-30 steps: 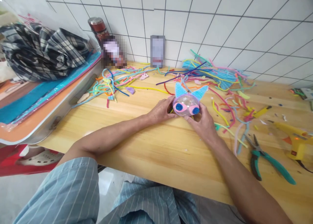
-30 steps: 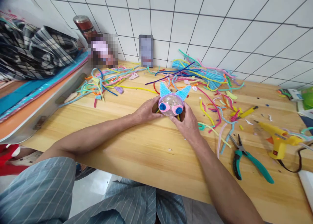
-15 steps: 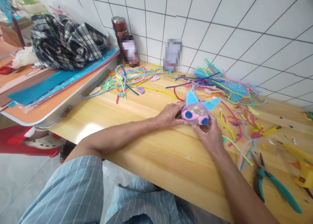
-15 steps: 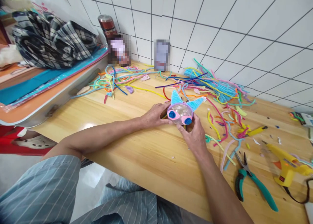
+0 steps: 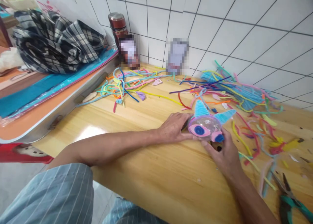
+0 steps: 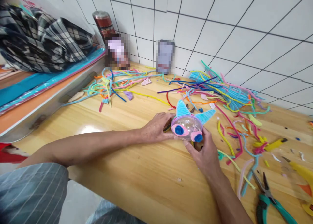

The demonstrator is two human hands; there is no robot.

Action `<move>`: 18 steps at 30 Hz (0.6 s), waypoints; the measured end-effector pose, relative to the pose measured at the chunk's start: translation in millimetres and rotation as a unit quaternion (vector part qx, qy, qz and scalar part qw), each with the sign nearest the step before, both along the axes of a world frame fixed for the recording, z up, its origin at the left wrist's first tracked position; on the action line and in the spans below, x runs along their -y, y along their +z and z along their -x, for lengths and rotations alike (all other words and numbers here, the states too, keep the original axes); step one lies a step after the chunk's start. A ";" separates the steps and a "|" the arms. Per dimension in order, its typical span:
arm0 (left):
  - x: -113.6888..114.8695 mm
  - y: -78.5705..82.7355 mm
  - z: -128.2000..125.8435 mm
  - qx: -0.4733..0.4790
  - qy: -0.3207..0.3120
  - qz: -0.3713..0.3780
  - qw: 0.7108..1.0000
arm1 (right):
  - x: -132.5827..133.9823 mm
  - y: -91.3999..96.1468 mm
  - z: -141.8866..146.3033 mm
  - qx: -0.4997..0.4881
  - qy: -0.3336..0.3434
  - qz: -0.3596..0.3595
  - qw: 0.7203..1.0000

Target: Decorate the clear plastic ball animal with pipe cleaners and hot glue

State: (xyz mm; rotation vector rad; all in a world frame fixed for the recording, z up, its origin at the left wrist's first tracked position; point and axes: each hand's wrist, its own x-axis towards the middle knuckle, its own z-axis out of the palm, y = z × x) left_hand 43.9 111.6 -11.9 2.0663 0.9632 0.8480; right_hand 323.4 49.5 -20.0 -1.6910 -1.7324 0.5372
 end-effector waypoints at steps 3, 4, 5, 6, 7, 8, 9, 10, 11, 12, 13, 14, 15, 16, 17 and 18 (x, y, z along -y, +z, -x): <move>0.7 -0.4 -0.6 -0.001 -0.014 0.011 1.000 | 4.6 0.6 -6.5 0.018 -0.007 0.006 1.000; 0.8 -0.9 -0.9 -0.002 -0.018 0.014 1.000 | 5.9 1.2 -8.1 0.023 -0.009 0.001 1.000; 1.0 -1.3 -1.3 -0.003 -0.022 0.018 1.000 | 7.1 2.2 -9.3 0.027 -0.010 -0.003 1.000; 1.3 -1.5 -1.7 -0.003 -0.024 0.023 0.999 | 8.1 3.4 -10.0 0.030 -0.009 -0.005 1.000; 1.8 -1.5 -2.0 -0.003 -0.026 0.029 0.999 | 9.0 4.9 -10.4 0.030 -0.007 -0.004 1.000; 2.4 -1.3 -2.3 -0.002 -0.026 0.035 0.999 | 9.7 6.3 -10.4 0.028 -0.004 0.000 1.000; 3.1 -0.9 -2.6 -0.001 -0.026 0.040 0.999 | 10.4 7.4 -10.4 0.023 0.000 0.004 1.000; 3.9 -0.4 -2.9 0.000 -0.026 0.044 0.999 | 10.9 8.1 -10.4 0.016 0.003 0.005 1.000; 4.6 0.2 -3.2 -0.001 -0.027 0.047 0.999 | 11.3 8.1 -10.8 0.009 0.005 0.003 1.000; 5.2 0.8 -3.6 -0.005 -0.029 0.047 0.998 | 11.7 7.6 -11.5 0.004 0.007 0.001 1.000; 5.8 1.3 -4.0 -0.010 -0.032 0.047 0.998 | 12.1 6.6 -12.6 0.000 0.008 0.004 1.000; 6.3 1.7 -4.4 -0.016 -0.034 0.047 0.998 | 12.5 5.1 -13.8 -0.001 0.006 0.006 1.000; 6.8 1.9 -4.7 -0.021 -0.036 0.047 0.998 | 13.0 3.5 -15.1 0.000 0.003 0.009 1.000; 7.2 2.2 -5.0 -0.025 -0.036 0.048 0.998 | 13.6 1.8 -16.0 0.002 0.000 0.012 1.000; 7.6 2.3 -5.1 -0.027 -0.035 0.048 0.998 | 14.3 0.3 -16.5 0.004 -0.004 0.012 1.000; 7.9 2.6 -5.0 -0.028 -0.034 0.049 0.998 | 15.0 -1.0 -16.5 0.004 -0.006 0.009 1.000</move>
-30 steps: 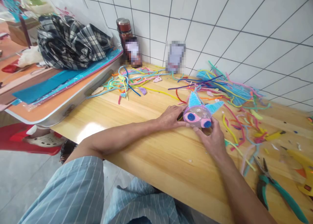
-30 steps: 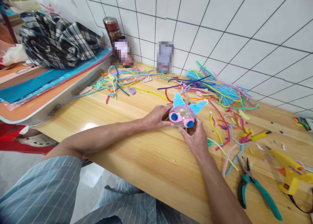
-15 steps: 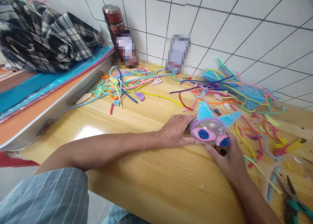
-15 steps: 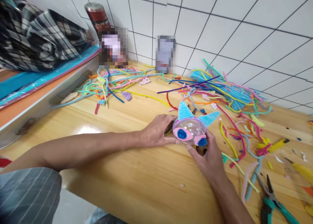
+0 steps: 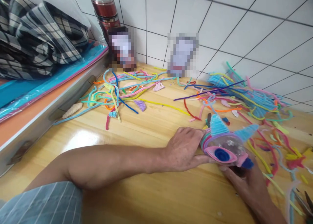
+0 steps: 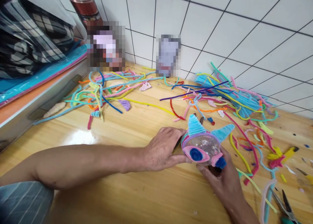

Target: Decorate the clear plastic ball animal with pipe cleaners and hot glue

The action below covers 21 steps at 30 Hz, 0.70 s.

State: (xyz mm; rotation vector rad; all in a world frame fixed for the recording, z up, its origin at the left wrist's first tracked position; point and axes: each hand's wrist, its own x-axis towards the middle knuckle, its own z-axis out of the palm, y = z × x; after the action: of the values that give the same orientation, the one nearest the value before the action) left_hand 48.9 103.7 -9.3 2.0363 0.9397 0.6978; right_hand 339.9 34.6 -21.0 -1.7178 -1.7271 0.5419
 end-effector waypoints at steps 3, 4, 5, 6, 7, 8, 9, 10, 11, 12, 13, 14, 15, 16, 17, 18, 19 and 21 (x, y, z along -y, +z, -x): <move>0.8 1.4 0.6 -0.005 0.004 -0.001 1.000 | 1.5 -1.8 2.5 -0.011 0.000 -0.010 1.000; 1.0 2.0 0.8 -0.008 0.003 -0.001 1.000 | 1.8 -1.8 3.5 -0.013 0.001 -0.011 1.000; 1.2 2.6 0.9 -0.010 0.002 0.000 1.000 | 1.8 -1.7 4.2 -0.013 0.001 -0.012 1.000; 1.4 3.1 1.1 -0.012 0.000 0.002 1.000 | 1.8 -1.6 4.5 -0.009 0.001 -0.012 1.000; 1.5 3.3 1.1 -0.011 -0.001 0.004 1.000 | 1.6 -1.4 4.4 -0.003 0.002 -0.012 1.000; 1.7 3.2 1.1 -0.010 -0.003 0.008 1.000 | 1.4 -1.1 3.8 0.004 0.002 -0.014 1.000; 1.7 2.7 1.1 -0.007 -0.004 0.013 1.000 | 1.1 -0.9 3.0 0.011 0.001 -0.016 1.000; 1.7 1.7 1.0 -0.002 -0.003 0.017 1.000 | 0.8 -0.5 2.0 0.017 0.000 -0.018 1.000; 1.5 0.4 0.9 0.006 -0.001 0.021 1.000 | 0.5 0.0 1.0 0.023 -0.001 -0.019 1.000; 1.1 -1.1 0.9 0.017 0.002 0.024 1.000 | 0.1 0.5 0.2 0.027 -0.002 -0.017 0.999; 0.5 -2.7 0.9 0.030 0.006 0.027 0.999 | -0.3 0.9 -0.1 0.030 -0.003 -0.013 0.999; -0.5 -4.2 1.0 0.045 0.009 0.028 0.999 | -0.8 1.1 0.1 0.031 -0.002 -0.007 1.000; -1.7 -5.5 1.2 0.059 0.011 0.028 0.998 | -1.5 0.9 0.9 0.027 0.000 -0.002 1.000; -3.1 -6.5 1.6 0.071 0.012 0.025 0.997 | -2.3 0.1 2.3 0.020 0.001 0.002 1.000; -4.6 -7.2 2.1 0.080 0.013 0.021 0.996 | -3.4 -1.2 4.3 0.013 0.001 0.003 1.000; -6.1 -7.6 2.7 0.085 0.015 0.015 0.996 | -4.7 -3.2 6.6 0.006 0.000 0.000 1.000; -7.4 -7.9 3.5 0.086 0.017 0.008 0.996 | -6.1 -5.5 9.2 0.001 0.000 -0.005 1.000; -9.1 -8.1 5.1 0.075 0.023 -0.011 0.997 | -9.4 -10.5 14.4 -0.002 0.004 -0.025 1.000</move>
State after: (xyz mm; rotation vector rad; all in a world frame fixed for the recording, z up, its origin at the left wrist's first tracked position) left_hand 43.8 112.8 -17.4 1.9564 0.8964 0.8767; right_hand 325.5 44.0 -31.5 -1.6750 -1.7299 0.5018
